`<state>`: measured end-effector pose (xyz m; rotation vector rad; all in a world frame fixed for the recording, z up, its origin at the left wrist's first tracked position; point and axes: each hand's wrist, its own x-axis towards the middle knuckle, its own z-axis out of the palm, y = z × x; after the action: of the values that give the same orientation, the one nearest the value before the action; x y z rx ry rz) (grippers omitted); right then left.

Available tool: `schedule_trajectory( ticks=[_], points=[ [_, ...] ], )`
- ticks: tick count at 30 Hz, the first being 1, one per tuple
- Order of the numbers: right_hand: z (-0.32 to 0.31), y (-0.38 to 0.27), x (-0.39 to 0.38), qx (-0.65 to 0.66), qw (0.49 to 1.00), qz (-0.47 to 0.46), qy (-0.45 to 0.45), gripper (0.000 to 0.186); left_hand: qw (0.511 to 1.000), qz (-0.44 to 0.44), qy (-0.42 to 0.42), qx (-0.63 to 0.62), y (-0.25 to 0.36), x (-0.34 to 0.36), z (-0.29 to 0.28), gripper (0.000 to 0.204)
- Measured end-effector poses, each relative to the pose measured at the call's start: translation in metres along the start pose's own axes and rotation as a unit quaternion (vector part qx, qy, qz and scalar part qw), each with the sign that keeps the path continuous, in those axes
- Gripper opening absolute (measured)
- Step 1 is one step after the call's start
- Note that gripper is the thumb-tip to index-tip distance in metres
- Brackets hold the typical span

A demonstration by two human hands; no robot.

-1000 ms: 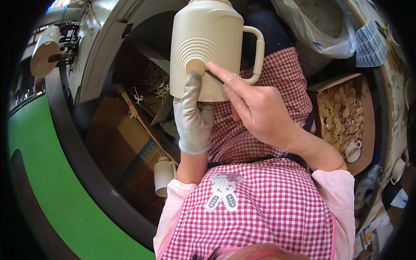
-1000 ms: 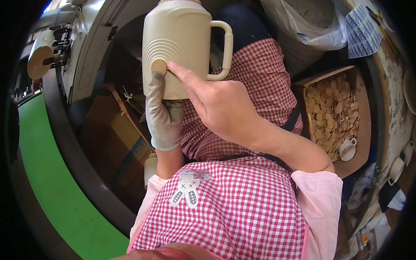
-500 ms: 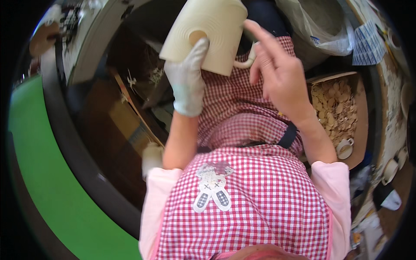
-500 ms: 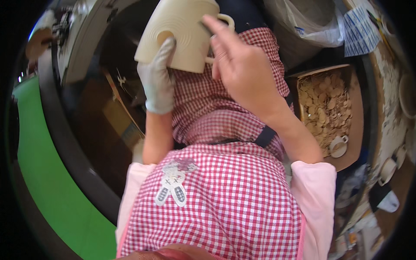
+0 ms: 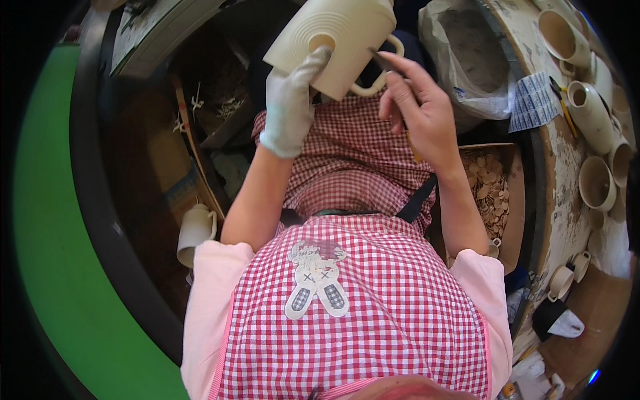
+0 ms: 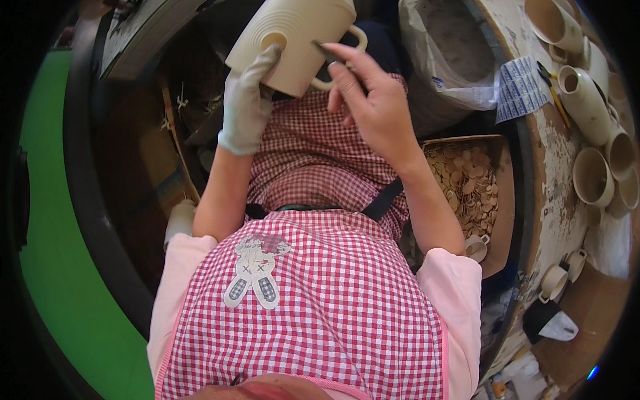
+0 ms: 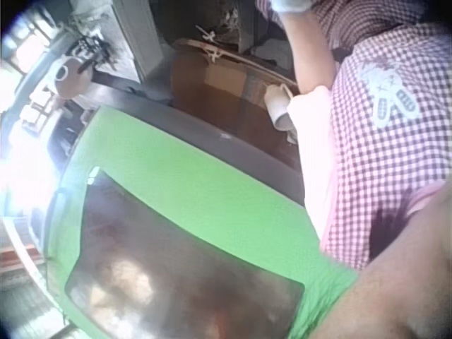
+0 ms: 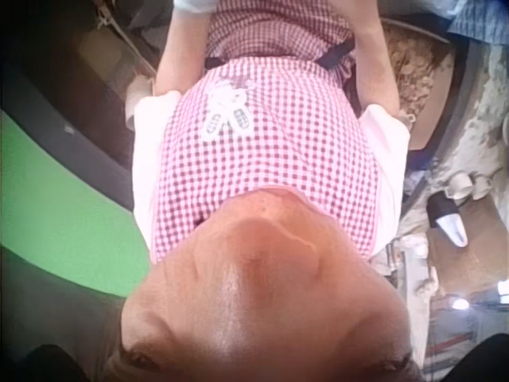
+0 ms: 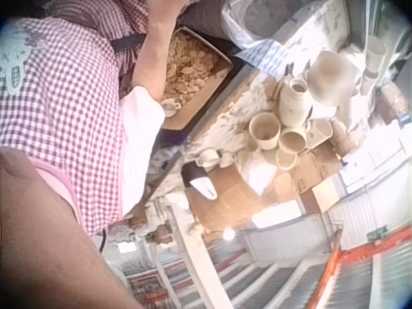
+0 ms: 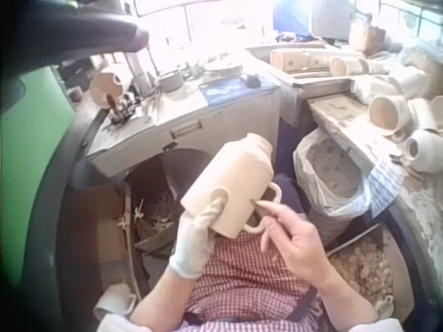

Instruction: The person sits and repeatedly picks up white ceramic pitchers, smooths the rim and base with a small tool, and places them on a nearby rack. The person also uses a small wooden disc to rub the exterior surface of each pitcher.

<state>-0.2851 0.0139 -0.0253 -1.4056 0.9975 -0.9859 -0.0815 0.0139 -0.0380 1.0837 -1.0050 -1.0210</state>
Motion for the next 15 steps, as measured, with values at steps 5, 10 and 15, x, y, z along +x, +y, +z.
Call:
schedule_trajectory(
  ticks=[5,10,15],
  points=[
    [0.013,-0.002,0.015,-0.149,0.971,-0.187,-0.022,0.037,0.992,-0.119,-0.033,-0.037,0.013,-0.020,-0.002,0.043],
    [0.023,-0.004,0.024,-0.273,0.945,-0.179,-0.031,0.040,0.974,-0.200,-0.001,-0.110,0.021,-0.020,-0.006,0.044],
    [0.023,-0.004,0.022,-0.331,0.929,-0.161,-0.029,0.044,0.977,-0.205,0.008,-0.062,0.017,-0.019,-0.002,0.042]
  ],
)
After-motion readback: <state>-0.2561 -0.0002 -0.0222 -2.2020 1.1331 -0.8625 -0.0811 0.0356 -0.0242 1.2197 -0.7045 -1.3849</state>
